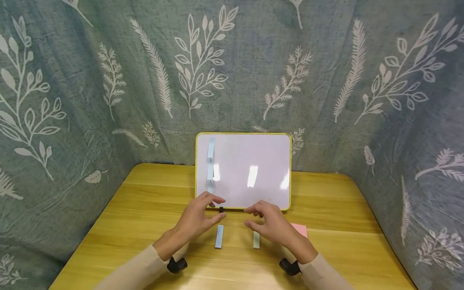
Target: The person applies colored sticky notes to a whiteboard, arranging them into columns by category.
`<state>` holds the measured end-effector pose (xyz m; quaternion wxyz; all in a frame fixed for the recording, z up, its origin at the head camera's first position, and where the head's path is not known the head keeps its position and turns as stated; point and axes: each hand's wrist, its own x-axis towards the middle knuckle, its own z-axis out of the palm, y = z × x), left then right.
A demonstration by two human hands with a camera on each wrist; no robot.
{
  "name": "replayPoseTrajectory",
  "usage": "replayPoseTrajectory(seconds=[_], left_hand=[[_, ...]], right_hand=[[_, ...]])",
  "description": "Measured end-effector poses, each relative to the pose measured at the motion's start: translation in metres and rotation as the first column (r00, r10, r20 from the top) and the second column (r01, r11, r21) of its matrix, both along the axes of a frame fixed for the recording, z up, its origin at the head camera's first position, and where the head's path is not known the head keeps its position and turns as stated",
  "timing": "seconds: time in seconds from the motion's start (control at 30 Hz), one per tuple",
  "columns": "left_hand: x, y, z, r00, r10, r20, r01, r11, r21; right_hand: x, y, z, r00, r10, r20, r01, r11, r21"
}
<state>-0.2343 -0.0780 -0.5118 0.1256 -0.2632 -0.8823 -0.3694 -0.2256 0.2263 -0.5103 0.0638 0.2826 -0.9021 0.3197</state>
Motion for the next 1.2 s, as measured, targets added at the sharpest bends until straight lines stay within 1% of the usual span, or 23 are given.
replayPoseTrajectory(seconds=[0.07,0.17,0.27,0.4,0.5,0.63,0.87,1.07,1.2], left_hand=[[0.002,0.004,-0.002,1.0,-0.031,-0.001,0.031,0.999,-0.019],[0.004,0.009,-0.006,0.997,-0.071,0.005,0.071,0.996,-0.062],[0.006,0.014,-0.009,0.994,-0.106,0.034,0.109,0.99,-0.093],[0.006,0.021,-0.014,0.989,-0.131,0.067,0.138,0.982,-0.126],[0.007,0.027,-0.016,0.988,-0.134,0.083,0.145,0.977,-0.153],[0.008,0.035,-0.019,0.986,-0.13,0.109,0.15,0.968,-0.199],[0.008,0.045,-0.025,0.987,-0.123,0.106,0.148,0.946,-0.287],[0.008,0.051,-0.03,0.986,-0.116,0.122,0.15,0.937,-0.316],[0.007,0.054,-0.031,0.986,-0.111,0.124,0.148,0.93,-0.338]], right_hand=[[0.002,0.005,-0.002,0.999,0.025,-0.033,-0.024,0.999,0.025],[0.005,0.013,-0.006,0.997,0.051,-0.055,-0.049,0.998,0.051],[0.008,0.02,-0.009,0.997,0.07,-0.044,-0.066,0.995,0.072],[0.01,0.03,-0.012,0.998,0.069,-0.007,-0.068,0.992,0.111],[0.01,0.034,-0.014,0.998,0.054,0.011,-0.055,0.987,0.15],[0.012,0.037,-0.018,0.999,0.045,0.001,-0.044,0.981,0.188],[0.015,0.034,-0.024,0.998,0.055,0.016,-0.057,0.979,0.197],[0.015,0.03,-0.027,0.998,0.069,-0.005,-0.066,0.972,0.226],[0.014,0.027,-0.029,0.995,0.094,-0.016,-0.088,0.971,0.221]])
